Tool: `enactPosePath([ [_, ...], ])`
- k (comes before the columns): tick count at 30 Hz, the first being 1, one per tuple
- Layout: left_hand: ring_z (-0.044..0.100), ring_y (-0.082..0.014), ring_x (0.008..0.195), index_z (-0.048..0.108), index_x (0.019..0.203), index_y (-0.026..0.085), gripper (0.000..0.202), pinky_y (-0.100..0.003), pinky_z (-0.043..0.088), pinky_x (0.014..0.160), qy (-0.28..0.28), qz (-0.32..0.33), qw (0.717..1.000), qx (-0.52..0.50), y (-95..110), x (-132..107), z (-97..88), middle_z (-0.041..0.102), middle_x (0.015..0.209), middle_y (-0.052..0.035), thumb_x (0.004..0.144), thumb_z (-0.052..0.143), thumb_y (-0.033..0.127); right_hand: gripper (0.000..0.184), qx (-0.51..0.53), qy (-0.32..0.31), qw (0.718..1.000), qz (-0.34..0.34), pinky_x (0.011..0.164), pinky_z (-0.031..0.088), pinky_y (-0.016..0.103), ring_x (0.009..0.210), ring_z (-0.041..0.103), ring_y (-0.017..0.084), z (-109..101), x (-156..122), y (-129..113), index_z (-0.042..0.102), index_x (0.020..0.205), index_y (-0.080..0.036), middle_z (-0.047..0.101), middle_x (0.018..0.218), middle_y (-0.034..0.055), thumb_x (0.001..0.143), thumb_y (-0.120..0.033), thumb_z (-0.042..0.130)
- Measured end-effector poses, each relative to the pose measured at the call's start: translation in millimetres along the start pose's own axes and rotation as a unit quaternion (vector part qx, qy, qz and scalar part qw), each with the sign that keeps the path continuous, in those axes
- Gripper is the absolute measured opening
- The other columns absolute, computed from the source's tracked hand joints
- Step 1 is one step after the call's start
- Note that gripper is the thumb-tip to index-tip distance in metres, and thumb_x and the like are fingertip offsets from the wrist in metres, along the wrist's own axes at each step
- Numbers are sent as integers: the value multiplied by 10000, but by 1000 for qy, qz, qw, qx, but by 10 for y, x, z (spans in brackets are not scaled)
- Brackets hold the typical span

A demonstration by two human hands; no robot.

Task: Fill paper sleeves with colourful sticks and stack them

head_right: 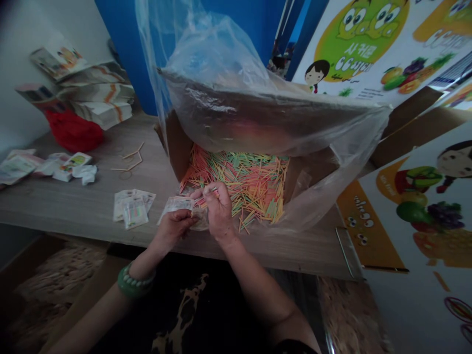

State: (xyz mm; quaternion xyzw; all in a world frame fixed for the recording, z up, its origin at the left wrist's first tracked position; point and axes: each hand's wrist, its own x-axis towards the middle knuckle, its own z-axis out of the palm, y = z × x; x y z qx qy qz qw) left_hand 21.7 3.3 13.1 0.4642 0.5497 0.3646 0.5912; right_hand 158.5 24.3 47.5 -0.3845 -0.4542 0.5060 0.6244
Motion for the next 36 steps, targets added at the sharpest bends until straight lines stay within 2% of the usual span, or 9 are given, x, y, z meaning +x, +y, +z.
enactPosePath([
  [7, 500, -95, 409, 656, 657, 170, 297, -212, 404, 409, -40, -16, 996, -73, 100, -46, -27, 540, 510, 41, 649, 824, 414, 140, -36, -47, 998, 1, 958, 517, 412, 975, 693, 218, -131, -91, 113, 521, 912, -258, 717, 838, 13, 950, -388, 556],
  [12, 499, -92, 446, 732, 763, 167, 290, -231, 406, 437, -69, 2, 993, -98, 80, -53, 16, 643, 655, 5, 683, 818, 432, 143, -85, -114, 986, 83, 800, 552, 357, 901, 691, 212, -200, -102, 142, 500, 850, -251, 750, 987, 31, 892, -381, 542],
  [14, 545, -115, 529, 745, 758, 172, 271, -247, 447, 514, -84, 35, 992, -85, 77, -43, 40, 658, 682, -3, 722, 799, 434, 144, -103, -135, 981, 94, 811, 554, 360, 929, 694, 213, -189, -87, 146, 504, 838, -247, 752, 1031, 34, 875, -381, 540],
  [18, 659, -218, 889, 774, 763, 185, 265, -333, 524, 820, -83, 124, 986, -73, 52, 9, 33, 739, 866, -56, 797, 759, 447, 158, -144, -187, 970, 58, 1010, 492, 416, 1115, 666, 226, -215, -57, 123, 573, 861, -241, 730, 1156, 44, 895, -396, 571],
  [23, 673, -254, 1071, 798, 1056, 223, 297, -370, 511, 956, -89, 94, 976, -174, -35, 77, -85, 762, 1128, -94, 846, 737, 424, 357, -108, -168, 978, 58, 1055, 466, 412, 1284, 581, 242, -403, -33, 149, 619, 1201, -279, 636, 1365, 66, 878, -431, 646],
  [25, 670, -249, 1091, 800, 1060, 235, 286, -356, 509, 964, -94, 88, 975, -183, -67, 80, -124, 750, 1178, -92, 841, 748, 413, 251, -170, -154, 971, 71, 1015, 474, 413, 1183, 620, 250, -457, -48, 210, 675, 1076, -265, 697, 1216, 53, 856, -382, 652],
  [27, 678, -241, 1066, 798, 1064, 244, 287, -350, 515, 951, -97, 81, 973, -191, -93, 65, -145, 752, 1167, -86, 838, 753, 416, 93, -248, -139, 956, 78, 914, 492, 390, 964, 647, 234, -467, -89, 275, 674, 849, -247, 711, 933, 22, 843, -327, 628],
  [29, 683, -239, 1041, 792, 1077, 235, 310, -355, 517, 948, -100, 75, 973, -194, -113, 34, -152, 758, 1134, -85, 827, 764, 416, 140, -292, -122, 947, 59, 814, 483, 352, 802, 600, 210, -432, -149, 326, 608, 705, -240, 629, 743, -4, 836, -290, 598],
  [36, 653, -227, 1039, 807, 932, 188, 290, -379, 490, 990, -35, 112, 986, -116, -122, -131, -222, 743, 1084, -104, 839, 725, 449, 184, -299, -173, 938, -5, 705, 412, 289, 732, 554, 180, -148, -305, 436, 535, 640, -229, 572, 699, -10, 821, -204, 556],
])
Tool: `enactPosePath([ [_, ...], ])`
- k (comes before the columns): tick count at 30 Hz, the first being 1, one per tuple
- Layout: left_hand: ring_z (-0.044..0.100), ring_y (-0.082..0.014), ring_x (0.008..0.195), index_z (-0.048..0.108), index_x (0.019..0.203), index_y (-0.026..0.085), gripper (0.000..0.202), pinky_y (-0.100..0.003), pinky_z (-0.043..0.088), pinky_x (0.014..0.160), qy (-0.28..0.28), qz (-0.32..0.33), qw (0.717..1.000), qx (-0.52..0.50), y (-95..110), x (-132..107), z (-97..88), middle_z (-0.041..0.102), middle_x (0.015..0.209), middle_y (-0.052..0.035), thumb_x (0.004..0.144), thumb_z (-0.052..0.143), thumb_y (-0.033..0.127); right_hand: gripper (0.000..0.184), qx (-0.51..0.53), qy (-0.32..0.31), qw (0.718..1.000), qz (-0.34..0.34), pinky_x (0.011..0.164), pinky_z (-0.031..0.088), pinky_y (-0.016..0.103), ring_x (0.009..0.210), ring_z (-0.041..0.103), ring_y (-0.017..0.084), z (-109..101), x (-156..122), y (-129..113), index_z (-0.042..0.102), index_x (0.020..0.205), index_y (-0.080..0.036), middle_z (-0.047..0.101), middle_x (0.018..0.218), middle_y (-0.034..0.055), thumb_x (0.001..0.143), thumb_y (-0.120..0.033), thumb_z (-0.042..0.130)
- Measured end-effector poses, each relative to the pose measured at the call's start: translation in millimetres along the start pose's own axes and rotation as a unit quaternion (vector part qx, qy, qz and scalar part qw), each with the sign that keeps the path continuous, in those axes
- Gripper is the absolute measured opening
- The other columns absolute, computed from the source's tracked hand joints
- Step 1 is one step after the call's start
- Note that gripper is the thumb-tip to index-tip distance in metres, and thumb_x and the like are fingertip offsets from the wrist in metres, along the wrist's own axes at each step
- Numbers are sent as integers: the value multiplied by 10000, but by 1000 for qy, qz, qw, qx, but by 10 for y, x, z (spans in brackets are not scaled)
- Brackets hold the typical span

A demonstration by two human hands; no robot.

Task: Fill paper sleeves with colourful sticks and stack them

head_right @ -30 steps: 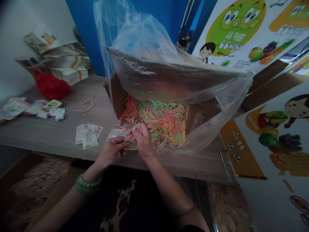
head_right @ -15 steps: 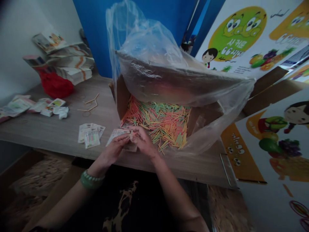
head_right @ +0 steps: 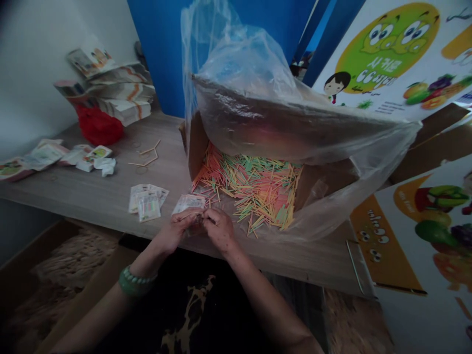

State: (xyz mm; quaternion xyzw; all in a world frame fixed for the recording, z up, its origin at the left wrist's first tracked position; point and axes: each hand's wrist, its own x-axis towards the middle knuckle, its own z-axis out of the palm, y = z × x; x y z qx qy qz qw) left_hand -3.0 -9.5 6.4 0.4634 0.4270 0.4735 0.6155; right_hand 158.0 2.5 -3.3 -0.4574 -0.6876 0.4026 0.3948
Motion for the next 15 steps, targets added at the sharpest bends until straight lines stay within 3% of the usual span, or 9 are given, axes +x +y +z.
enactPosePath([
  [4, 640, -188, 816, 759, 720, 172, 211, -336, 527, 793, 139, 1, 990, 40, 105, 43, -353, 719, 912, -70, 682, 820, 370, 142, -55, -71, 996, -15, 767, 433, 283, 817, 600, 174, 24, 56, 14, 642, 775, -220, 656, 812, 2, 869, -149, 563],
  [6, 613, -181, 717, 733, 718, 165, 217, -334, 523, 721, 205, -8, 976, 73, 162, 134, -644, 685, 771, -44, 688, 787, 373, 177, -132, -53, 990, -11, 830, 444, 301, 891, 611, 188, -51, 84, 67, 675, 842, -215, 690, 891, 22, 869, -95, 548],
  [8, 636, -205, 789, 734, 798, 161, 211, -354, 531, 763, 265, 25, 947, 180, 212, 244, -934, 694, 822, -60, 778, 708, 369, 214, -228, -17, 974, -4, 888, 447, 336, 952, 604, 215, -144, 98, 139, 693, 873, -208, 702, 941, 49, 879, -70, 529],
  [10, 652, -257, 964, 740, 962, 149, 209, -412, 528, 866, 329, 60, 877, 345, 249, 336, -1139, 705, 1047, -121, 830, 649, 282, 237, -310, -3, 951, 6, 921, 447, 366, 982, 593, 241, -200, 88, 203, 708, 890, -199, 703, 963, 78, 899, -67, 511],
  [12, 607, -332, 1149, 701, 1165, 135, 338, -513, 482, 983, 359, 80, 788, 494, 253, 383, -1187, 611, 1336, -189, 847, 624, 220, 249, -365, -17, 931, 9, 946, 446, 386, 1011, 581, 259, -186, 56, 235, 721, 923, -186, 705, 984, 100, 923, -75, 498],
  [14, 562, -380, 1232, 656, 1268, 135, 396, -587, 435, 1035, 338, 103, 731, 584, 200, 368, -1059, 514, 1470, -212, 889, 586, 226, 251, -394, -49, 918, -8, 976, 438, 401, 1057, 566, 269, -118, 12, 229, 726, 1006, -178, 706, 1048, 109, 945, -92, 498],
  [15, 566, -376, 1227, 658, 1260, 144, 370, -587, 440, 1035, 307, 123, 723, 607, 150, 336, -941, 523, 1464, -204, 919, 549, 236, 252, -403, -64, 912, -23, 990, 432, 408, 1084, 555, 273, -82, -9, 218, 722, 1050, -175, 703, 1095, 110, 953, -102, 502],
])
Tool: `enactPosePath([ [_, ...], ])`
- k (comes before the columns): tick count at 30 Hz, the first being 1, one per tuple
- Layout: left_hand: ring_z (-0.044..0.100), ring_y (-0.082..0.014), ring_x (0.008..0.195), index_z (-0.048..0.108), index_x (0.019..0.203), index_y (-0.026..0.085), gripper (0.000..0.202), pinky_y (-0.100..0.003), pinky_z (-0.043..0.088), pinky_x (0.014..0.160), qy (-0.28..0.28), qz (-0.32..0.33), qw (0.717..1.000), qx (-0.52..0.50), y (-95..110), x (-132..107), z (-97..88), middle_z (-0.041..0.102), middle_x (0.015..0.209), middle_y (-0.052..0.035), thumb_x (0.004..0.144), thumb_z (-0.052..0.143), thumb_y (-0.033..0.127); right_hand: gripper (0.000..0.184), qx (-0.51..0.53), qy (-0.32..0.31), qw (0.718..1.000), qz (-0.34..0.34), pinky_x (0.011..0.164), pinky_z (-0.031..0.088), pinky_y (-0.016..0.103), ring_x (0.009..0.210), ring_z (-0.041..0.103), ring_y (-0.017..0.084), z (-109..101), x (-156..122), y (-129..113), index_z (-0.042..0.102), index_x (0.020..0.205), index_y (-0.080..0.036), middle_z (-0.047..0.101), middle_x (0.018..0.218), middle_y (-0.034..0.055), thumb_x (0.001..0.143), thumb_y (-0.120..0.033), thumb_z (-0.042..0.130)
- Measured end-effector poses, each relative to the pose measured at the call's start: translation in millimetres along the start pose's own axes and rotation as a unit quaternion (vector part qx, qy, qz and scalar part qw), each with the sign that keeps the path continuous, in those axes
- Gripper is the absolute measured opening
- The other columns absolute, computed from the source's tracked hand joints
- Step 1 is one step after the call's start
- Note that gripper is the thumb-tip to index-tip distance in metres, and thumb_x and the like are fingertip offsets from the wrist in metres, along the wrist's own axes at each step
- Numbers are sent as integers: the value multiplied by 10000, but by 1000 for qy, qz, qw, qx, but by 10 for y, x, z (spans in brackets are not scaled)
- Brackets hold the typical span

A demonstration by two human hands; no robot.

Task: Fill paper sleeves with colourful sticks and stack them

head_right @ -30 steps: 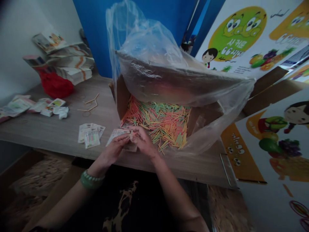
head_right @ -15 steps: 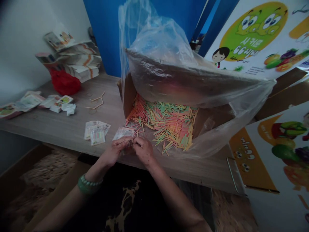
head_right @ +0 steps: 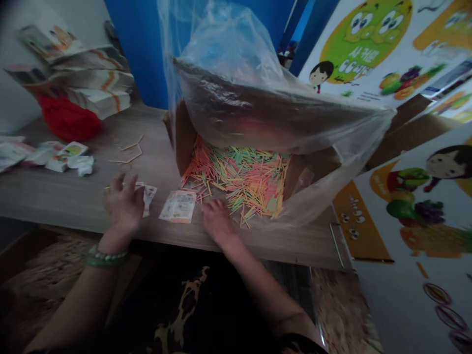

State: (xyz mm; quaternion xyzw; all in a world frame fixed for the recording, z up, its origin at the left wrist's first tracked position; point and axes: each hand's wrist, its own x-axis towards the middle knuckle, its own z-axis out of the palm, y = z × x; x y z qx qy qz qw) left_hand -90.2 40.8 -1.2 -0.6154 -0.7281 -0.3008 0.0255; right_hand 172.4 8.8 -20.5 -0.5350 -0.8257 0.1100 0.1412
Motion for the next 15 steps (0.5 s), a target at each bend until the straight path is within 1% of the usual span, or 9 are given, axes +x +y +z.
enactPosePath([
  [2, 614, -320, 1144, 695, 1156, 175, 308, -513, 502, 987, -49, 98, 993, -33, 227, -243, 72, 611, 1350, -166, 952, 467, 212, 270, -18, -4, 999, -38, 1015, 419, 414, 1137, 529, 275, 6, -36, -33, 705, 1133, -173, 685, 1196, 107, 960, -107, 508],
  [4, 637, -278, 1083, 711, 1081, 187, 308, -440, 543, 941, -143, 222, 960, -94, 445, -513, 145, 660, 1263, -141, 928, 448, 144, 312, -35, 6, 998, -52, 1038, 403, 411, 1176, 507, 269, -53, -98, 35, 689, 1186, -178, 664, 1265, 101, 958, -81, 499],
  [5, 642, -273, 1052, 716, 1054, 180, 315, -432, 553, 921, -180, 267, 940, -110, 535, -632, 176, 677, 1221, -139, 915, 441, 115, 338, -45, 12, 998, -46, 1043, 397, 411, 1189, 500, 267, -111, -144, 114, 683, 1206, -184, 658, 1282, 98, 953, -64, 493],
  [6, 646, -271, 1027, 718, 1046, 169, 328, -425, 561, 901, -206, 295, 925, -121, 609, -731, 204, 688, 1189, -142, 909, 429, 93, 367, -56, 16, 998, -30, 1044, 393, 415, 1198, 495, 267, -185, -201, 217, 677, 1226, -192, 654, 1294, 97, 945, -47, 490],
  [9, 646, -262, 962, 718, 1037, 141, 347, -410, 566, 861, -253, 325, 901, -134, 765, -896, 264, 707, 1096, -143, 916, 404, 58, 431, -99, 4, 995, 31, 1031, 396, 438, 1215, 489, 287, -446, -376, 584, 661, 1269, -200, 649, 1306, 105, 916, -16, 495],
  [10, 642, -260, 959, 718, 1031, 141, 341, -407, 562, 865, -266, 332, 895, -132, 813, -917, 283, 709, 1080, -137, 919, 407, 55, 445, -110, -7, 993, 34, 1033, 397, 442, 1226, 486, 291, -522, -415, 688, 650, 1289, -192, 643, 1318, 110, 915, -12, 489],
  [12, 626, -267, 1007, 714, 1049, 148, 329, -415, 543, 909, -291, 357, 880, -118, 936, -931, 332, 707, 1107, -127, 921, 426, 52, 474, -125, -29, 992, 18, 1043, 397, 446, 1255, 475, 291, -625, -437, 819, 619, 1334, -180, 625, 1351, 113, 920, -5, 467],
  [13, 613, -274, 1053, 705, 1097, 152, 338, -425, 527, 940, -298, 374, 872, -108, 1015, -931, 364, 699, 1159, -124, 923, 433, 51, 480, -131, -39, 991, 1, 1049, 396, 446, 1273, 467, 289, -649, -415, 841, 604, 1350, -178, 616, 1366, 112, 927, -7, 456],
  [15, 585, -286, 1138, 643, 1262, 152, 397, -448, 495, 983, -301, 403, 860, -81, 1198, -923, 440, 659, 1291, -128, 941, 430, 58, 469, -149, -57, 987, -28, 1055, 392, 450, 1294, 458, 288, -653, -320, 820, 590, 1362, -176, 608, 1379, 112, 946, -20, 439],
])
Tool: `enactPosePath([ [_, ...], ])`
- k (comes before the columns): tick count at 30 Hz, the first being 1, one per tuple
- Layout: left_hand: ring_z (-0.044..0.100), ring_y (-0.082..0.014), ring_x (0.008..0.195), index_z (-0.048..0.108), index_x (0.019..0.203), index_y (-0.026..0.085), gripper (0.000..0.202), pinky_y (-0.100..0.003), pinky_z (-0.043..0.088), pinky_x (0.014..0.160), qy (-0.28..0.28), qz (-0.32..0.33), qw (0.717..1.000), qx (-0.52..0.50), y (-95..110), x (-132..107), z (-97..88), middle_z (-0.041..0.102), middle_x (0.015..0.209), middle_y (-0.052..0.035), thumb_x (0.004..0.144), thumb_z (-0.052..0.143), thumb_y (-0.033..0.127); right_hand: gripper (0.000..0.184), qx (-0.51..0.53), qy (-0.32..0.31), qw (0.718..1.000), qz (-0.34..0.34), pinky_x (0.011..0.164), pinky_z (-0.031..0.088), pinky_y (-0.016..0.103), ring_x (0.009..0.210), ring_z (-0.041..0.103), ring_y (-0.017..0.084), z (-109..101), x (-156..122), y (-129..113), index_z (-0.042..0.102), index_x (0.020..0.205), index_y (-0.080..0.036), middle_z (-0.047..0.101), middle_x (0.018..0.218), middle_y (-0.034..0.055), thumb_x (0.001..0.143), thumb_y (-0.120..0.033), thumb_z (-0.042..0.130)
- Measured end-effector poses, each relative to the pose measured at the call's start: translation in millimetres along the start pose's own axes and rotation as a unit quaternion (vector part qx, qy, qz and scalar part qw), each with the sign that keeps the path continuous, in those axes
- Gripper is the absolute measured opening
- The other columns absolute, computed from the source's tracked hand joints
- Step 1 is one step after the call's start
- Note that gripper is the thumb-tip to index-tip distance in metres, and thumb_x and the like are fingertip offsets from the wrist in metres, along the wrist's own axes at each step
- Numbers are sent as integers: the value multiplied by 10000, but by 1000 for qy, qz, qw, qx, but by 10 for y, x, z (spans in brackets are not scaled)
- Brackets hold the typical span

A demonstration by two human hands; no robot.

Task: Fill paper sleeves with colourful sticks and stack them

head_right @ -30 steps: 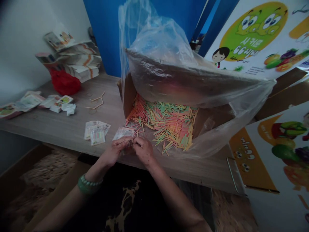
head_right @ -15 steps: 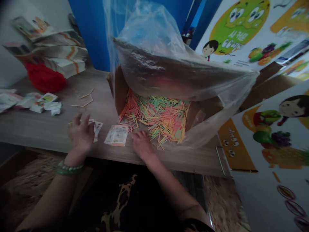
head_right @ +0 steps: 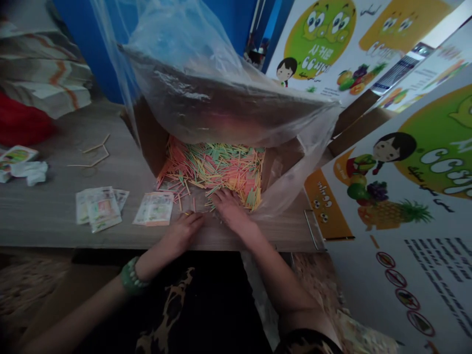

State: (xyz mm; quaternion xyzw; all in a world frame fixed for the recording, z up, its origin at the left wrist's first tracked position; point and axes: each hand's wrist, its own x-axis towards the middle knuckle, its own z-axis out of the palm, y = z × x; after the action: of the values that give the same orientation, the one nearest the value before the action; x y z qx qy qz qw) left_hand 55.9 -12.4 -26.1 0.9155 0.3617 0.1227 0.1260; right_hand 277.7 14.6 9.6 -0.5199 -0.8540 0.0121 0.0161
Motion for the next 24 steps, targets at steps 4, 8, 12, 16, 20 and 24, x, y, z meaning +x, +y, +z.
enactPosePath([
  [4, 606, -304, 1089, 618, 1302, 144, 367, -475, 482, 918, -42, -28, 997, 65, 109, 307, 55, 665, 1223, -141, 1004, 404, 135, 430, -47, -25, 998, -12, 1034, 396, 468, 1264, 492, 305, -1, 237, -93, 598, 1346, -133, 600, 1372, 153, 967, -46, 415],
  [8, 604, -299, 1061, 668, 1230, 190, 312, -451, 455, 879, -47, -47, 994, 88, 93, 375, 95, 668, 1131, -120, 1020, 437, 192, 370, -68, -47, 996, -23, 1004, 403, 468, 1237, 515, 322, 35, 300, -73, 661, 1252, -125, 626, 1302, 167, 974, -80, 421],
  [12, 593, -291, 1057, 664, 1244, 199, 307, -438, 431, 868, -16, -60, 994, 86, 74, 328, 160, 685, 1137, -106, 1033, 445, 239, 344, -62, -37, 996, -44, 1032, 376, 481, 1231, 524, 325, 99, 285, -4, 677, 1213, -122, 645, 1264, 173, 983, -94, 423],
  [16, 589, -289, 1056, 675, 1217, 195, 293, -441, 424, 857, 0, -65, 995, 71, 76, 307, 202, 698, 1159, -100, 1034, 454, 256, 339, -65, -35, 996, -48, 1035, 374, 443, 1184, 563, 303, 131, 316, 61, 658, 1230, -129, 674, 1214, 157, 989, -97, 421],
  [20, 580, -302, 1079, 696, 1152, 187, 260, -463, 429, 872, 15, -54, 997, 60, 72, 293, 215, 697, 1176, -106, 1016, 479, 230, 333, -45, -47, 998, -4, 989, 409, 423, 1098, 617, 290, 143, 355, 118, 654, 1204, -111, 695, 1147, 168, 969, -69, 421],
  [24, 587, -304, 1045, 706, 1093, 176, 264, -479, 440, 865, 16, -38, 998, 53, 67, 280, 223, 695, 1145, -120, 1017, 456, 214, 384, -20, -53, 997, 48, 964, 444, 419, 1100, 621, 290, 193, 357, 128, 654, 1192, -101, 684, 1183, 186, 907, -2, 417],
])
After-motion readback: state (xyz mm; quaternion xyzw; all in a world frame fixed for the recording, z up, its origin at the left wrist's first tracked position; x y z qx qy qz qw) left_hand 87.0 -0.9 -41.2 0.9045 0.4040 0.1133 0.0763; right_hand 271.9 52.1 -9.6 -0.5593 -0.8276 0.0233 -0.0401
